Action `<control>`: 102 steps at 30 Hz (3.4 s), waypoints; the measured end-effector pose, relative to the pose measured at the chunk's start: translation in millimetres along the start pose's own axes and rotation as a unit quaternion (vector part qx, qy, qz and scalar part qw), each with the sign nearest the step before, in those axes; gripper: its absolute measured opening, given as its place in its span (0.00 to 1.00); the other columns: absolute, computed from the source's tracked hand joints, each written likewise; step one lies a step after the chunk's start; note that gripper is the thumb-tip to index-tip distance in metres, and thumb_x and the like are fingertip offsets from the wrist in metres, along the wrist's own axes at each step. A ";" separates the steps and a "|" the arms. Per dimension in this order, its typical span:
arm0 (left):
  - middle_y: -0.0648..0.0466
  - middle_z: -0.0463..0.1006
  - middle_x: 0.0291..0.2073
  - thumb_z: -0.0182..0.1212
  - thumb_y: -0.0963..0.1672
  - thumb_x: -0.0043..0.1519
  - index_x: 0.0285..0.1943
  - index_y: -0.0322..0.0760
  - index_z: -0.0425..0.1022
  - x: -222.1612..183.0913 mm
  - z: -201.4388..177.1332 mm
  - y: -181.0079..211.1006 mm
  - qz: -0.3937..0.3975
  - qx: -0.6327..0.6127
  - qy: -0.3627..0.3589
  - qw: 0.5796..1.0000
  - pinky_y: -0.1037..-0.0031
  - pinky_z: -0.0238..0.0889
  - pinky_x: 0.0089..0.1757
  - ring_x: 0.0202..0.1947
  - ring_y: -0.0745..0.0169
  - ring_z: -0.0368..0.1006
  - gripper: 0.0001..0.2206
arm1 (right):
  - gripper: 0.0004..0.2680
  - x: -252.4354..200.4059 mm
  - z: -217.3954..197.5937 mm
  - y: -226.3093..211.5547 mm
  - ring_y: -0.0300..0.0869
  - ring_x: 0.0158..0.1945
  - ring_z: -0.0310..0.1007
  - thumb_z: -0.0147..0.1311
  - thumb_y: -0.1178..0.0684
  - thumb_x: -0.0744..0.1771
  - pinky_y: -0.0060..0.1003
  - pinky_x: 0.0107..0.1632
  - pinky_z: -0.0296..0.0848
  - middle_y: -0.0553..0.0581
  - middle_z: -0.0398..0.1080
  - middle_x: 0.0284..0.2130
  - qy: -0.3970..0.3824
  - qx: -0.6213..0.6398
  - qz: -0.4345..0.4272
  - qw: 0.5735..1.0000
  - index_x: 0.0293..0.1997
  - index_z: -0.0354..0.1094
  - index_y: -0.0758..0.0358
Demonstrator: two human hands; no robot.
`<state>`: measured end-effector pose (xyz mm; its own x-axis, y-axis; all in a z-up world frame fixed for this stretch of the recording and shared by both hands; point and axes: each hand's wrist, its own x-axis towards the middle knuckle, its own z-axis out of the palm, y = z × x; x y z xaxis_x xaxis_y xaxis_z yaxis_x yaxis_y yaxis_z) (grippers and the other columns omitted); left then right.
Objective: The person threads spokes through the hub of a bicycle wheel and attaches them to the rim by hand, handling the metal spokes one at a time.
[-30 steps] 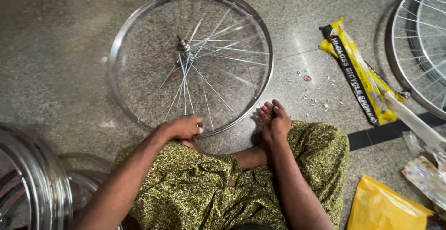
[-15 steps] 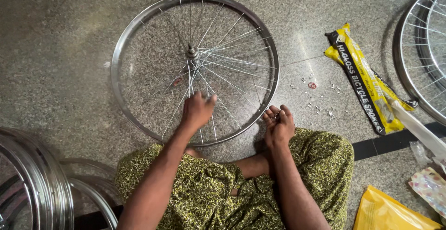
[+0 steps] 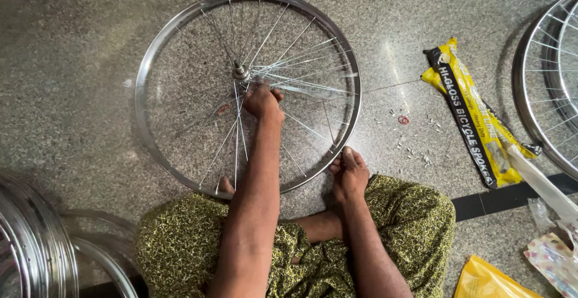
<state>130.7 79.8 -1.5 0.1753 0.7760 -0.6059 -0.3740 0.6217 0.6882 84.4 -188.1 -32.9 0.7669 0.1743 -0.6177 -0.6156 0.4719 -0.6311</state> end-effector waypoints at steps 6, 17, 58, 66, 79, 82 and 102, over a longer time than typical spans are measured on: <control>0.47 0.81 0.31 0.61 0.37 0.63 0.42 0.29 0.79 -3.2 10.8 0.2 0.026 -0.037 0.041 0.998 0.79 0.58 0.17 0.16 0.70 0.65 0.03 | 0.07 -1.2 3.7 2.6 0.39 0.27 0.71 0.51 0.55 0.71 0.31 0.31 0.75 0.58 0.72 0.30 -0.007 -0.014 0.001 1.000 0.48 0.69 0.70; 0.46 0.74 0.21 0.48 0.43 0.69 0.28 0.31 0.68 4.9 10.6 5.9 0.015 -0.021 -0.047 0.999 0.73 0.65 0.18 0.14 0.63 0.68 0.15 | 0.07 2.0 -1.0 8.9 0.37 0.28 0.70 0.55 0.57 0.70 0.30 0.30 0.72 0.57 0.73 0.30 0.000 -0.036 -0.016 0.999 0.47 0.71 0.72; 0.43 0.77 0.38 0.58 0.41 0.66 0.51 0.27 0.67 -112.5 -130.1 -17.0 -0.031 0.626 -0.379 0.681 0.70 0.71 0.26 0.28 0.60 0.76 0.10 | 0.05 -67.6 -19.7 53.7 0.37 0.37 0.76 0.59 0.67 0.63 0.37 0.51 0.82 0.53 0.75 0.33 -0.089 -0.271 -0.155 0.946 0.33 0.70 0.62; 0.45 0.76 0.36 0.60 0.42 0.65 0.50 0.27 0.68 -103.2 -135.0 -29.6 0.004 0.643 -0.381 0.665 0.68 0.71 0.29 0.30 0.61 0.75 0.11 | 0.09 -68.5 -14.7 53.4 0.37 0.34 0.72 0.63 0.68 0.62 0.32 0.44 0.79 0.53 0.73 0.32 -0.063 -0.315 -0.187 0.929 0.31 0.66 0.59; 0.54 0.71 0.28 0.44 0.47 0.73 0.50 0.37 0.69 -119.7 -111.7 10.4 -0.007 0.771 -0.463 0.437 0.76 0.55 0.21 0.18 0.68 0.59 0.11 | 0.04 -54.7 0.5 27.0 0.34 0.25 0.64 0.58 0.66 0.65 0.29 0.27 0.65 0.54 0.71 0.26 -0.078 -0.331 -0.036 0.940 0.32 0.68 0.64; 0.56 0.66 0.26 0.42 0.51 0.76 0.47 0.37 0.74 -113.0 -108.8 7.8 0.043 0.812 -0.463 0.353 0.75 0.54 0.23 0.19 0.68 0.55 0.18 | 0.04 -54.9 2.5 24.2 0.34 0.24 0.63 0.58 0.66 0.65 0.28 0.26 0.64 0.53 0.71 0.25 -0.080 -0.347 -0.020 0.934 0.32 0.69 0.65; 0.51 0.74 0.29 0.51 0.43 0.68 0.45 0.30 0.74 -58.7 -132.7 -24.2 0.038 0.722 -0.535 0.438 0.69 0.64 0.29 0.25 0.65 0.68 0.09 | 0.00 -76.7 17.5 17.9 0.36 0.30 0.72 0.60 0.61 0.65 0.30 0.34 0.75 0.55 0.76 0.31 -0.046 -0.449 0.016 0.892 0.36 0.73 0.65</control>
<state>8.7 5.1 -35.6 0.8273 -0.0737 -0.5570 0.4138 -0.5905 0.6929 17.8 -177.9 11.3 0.7330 0.2647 -0.6267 -0.5021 -0.4110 -0.7609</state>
